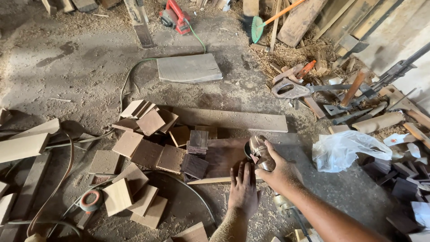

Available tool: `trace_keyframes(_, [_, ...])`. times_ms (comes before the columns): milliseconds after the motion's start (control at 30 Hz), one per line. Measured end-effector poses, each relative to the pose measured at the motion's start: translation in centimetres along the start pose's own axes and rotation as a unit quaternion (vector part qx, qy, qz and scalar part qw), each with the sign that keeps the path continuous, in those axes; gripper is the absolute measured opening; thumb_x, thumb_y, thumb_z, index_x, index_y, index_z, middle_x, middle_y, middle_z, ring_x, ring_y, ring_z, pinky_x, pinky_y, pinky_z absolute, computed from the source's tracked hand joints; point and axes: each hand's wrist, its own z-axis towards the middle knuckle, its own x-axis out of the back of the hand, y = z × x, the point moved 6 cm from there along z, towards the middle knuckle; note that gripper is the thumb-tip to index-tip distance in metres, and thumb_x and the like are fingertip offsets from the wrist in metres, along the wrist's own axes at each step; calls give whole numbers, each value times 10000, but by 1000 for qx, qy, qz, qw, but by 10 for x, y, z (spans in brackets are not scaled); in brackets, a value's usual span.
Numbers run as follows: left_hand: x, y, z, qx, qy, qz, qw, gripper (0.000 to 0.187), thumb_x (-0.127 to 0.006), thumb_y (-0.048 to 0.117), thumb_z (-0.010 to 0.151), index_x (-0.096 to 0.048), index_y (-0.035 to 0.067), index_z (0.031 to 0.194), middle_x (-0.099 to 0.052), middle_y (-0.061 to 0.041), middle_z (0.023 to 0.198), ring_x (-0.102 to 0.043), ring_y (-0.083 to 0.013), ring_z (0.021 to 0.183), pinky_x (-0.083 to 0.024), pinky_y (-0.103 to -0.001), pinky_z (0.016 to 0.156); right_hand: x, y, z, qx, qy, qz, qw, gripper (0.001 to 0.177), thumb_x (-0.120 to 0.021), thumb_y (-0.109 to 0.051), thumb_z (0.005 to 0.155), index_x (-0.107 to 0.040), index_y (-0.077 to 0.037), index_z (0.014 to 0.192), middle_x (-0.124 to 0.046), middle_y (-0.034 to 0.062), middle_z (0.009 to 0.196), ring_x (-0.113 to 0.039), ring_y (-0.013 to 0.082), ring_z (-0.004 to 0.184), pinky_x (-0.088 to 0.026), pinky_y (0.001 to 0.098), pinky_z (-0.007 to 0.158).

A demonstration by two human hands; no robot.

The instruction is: Sanding the edges and surfaces of a wooden block using a handheld angle grinder

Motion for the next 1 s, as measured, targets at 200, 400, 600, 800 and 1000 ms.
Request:
trace_keyframes(200, [-9, 2, -3, -6, 5, -21, 1000, 1181, -497, 551, 673, -81, -73, 1586, -49, -319, 1670, -101, -438, 1527, -34, -621, 1293, 8, 7, -2, -16, 1, 67, 998, 1080, -740, -210, 765, -141, -338, 1654, -745, 102, 1123, -643, 159, 592, -475, 223, 419])
trace_keyframes(400, [-8, 5, 9, -35, -375, -147, 915, 849, -469, 446, 1007, -96, -40, 1595, 54, -310, 1676, 28, -504, 1530, 45, -741, 1178, 26, 19, -10, -63, 10, -41, 997, 1034, -687, -436, 764, -154, -417, 1650, -760, 12, 1094, -719, 165, 709, -550, 241, 539])
trace_keyframes(600, [9, 4, 22, 11, -408, -150, 900, 828, -329, 572, 1045, -84, 36, 1626, 5, -235, 1702, -126, -503, 1507, 20, -750, 1184, 41, 40, -16, -61, 30, 58, 996, 1074, -738, -288, 809, -75, -361, 1650, -693, 151, 1241, -713, 197, 644, -547, 247, 437])
trace_keyframes(800, [23, -23, 71, 170, -335, -332, 865, 561, -284, 251, 1072, -287, -69, 1533, 108, -209, 1714, -15, -477, 1551, -110, -556, 1261, 49, 77, -25, -55, 79, 52, 994, 1051, -777, -359, 720, -264, -316, 1636, -705, 115, 1283, -765, 263, 955, -611, 349, 775])
trace_keyframes(1000, [-29, -30, 82, 102, -330, -235, 908, 564, -565, 265, 1042, -379, 76, 1540, -579, -212, 1352, -674, -347, 1072, -473, -621, 1041, 51, 92, -35, -116, 31, 17, 993, 1102, -724, -449, 777, -64, -329, 1653, -701, 117, 1263, -784, 195, 743, -605, 267, 523])
